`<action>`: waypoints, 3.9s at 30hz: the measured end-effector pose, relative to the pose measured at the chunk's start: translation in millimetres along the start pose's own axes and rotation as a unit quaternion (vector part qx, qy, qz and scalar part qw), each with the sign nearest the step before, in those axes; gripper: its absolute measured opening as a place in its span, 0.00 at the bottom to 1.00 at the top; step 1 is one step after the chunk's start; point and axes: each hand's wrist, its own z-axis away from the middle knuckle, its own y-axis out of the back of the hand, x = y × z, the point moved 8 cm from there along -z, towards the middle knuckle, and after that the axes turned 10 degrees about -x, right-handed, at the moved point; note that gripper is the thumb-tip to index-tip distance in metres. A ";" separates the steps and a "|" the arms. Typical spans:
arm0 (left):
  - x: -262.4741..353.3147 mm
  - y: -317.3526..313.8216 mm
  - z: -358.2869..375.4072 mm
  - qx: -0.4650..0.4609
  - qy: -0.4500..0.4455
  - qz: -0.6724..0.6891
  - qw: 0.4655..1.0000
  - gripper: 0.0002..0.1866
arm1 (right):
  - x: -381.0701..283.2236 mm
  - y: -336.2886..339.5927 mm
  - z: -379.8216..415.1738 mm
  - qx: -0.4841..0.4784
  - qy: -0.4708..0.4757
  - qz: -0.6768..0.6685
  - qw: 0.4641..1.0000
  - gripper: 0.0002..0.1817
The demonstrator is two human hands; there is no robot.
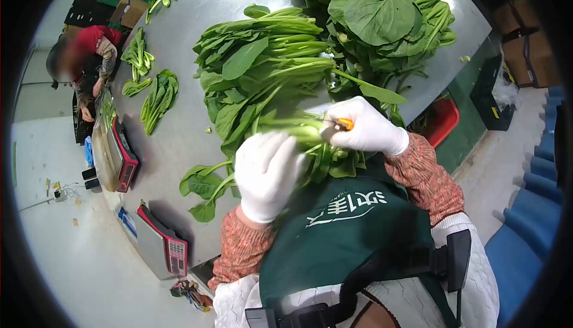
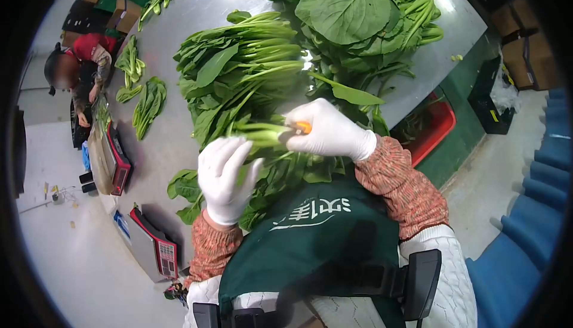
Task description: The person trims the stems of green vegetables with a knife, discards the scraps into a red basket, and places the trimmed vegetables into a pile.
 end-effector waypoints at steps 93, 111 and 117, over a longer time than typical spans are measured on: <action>0.0 16.9 22.9 -0.046 0.136 0.105 0.984 0.15 | -53.1 -44.6 40.6 0.188 0.082 0.244 0.948 0.26; -34.7 -6.5 45.4 -0.130 0.209 0.281 0.927 0.17 | 8.7 -61.8 26.7 0.050 -0.010 -0.205 0.977 0.21; -36.0 -24.0 46.9 -0.180 0.183 0.276 0.926 0.19 | -46.0 -67.2 20.6 0.073 0.061 0.120 0.988 0.14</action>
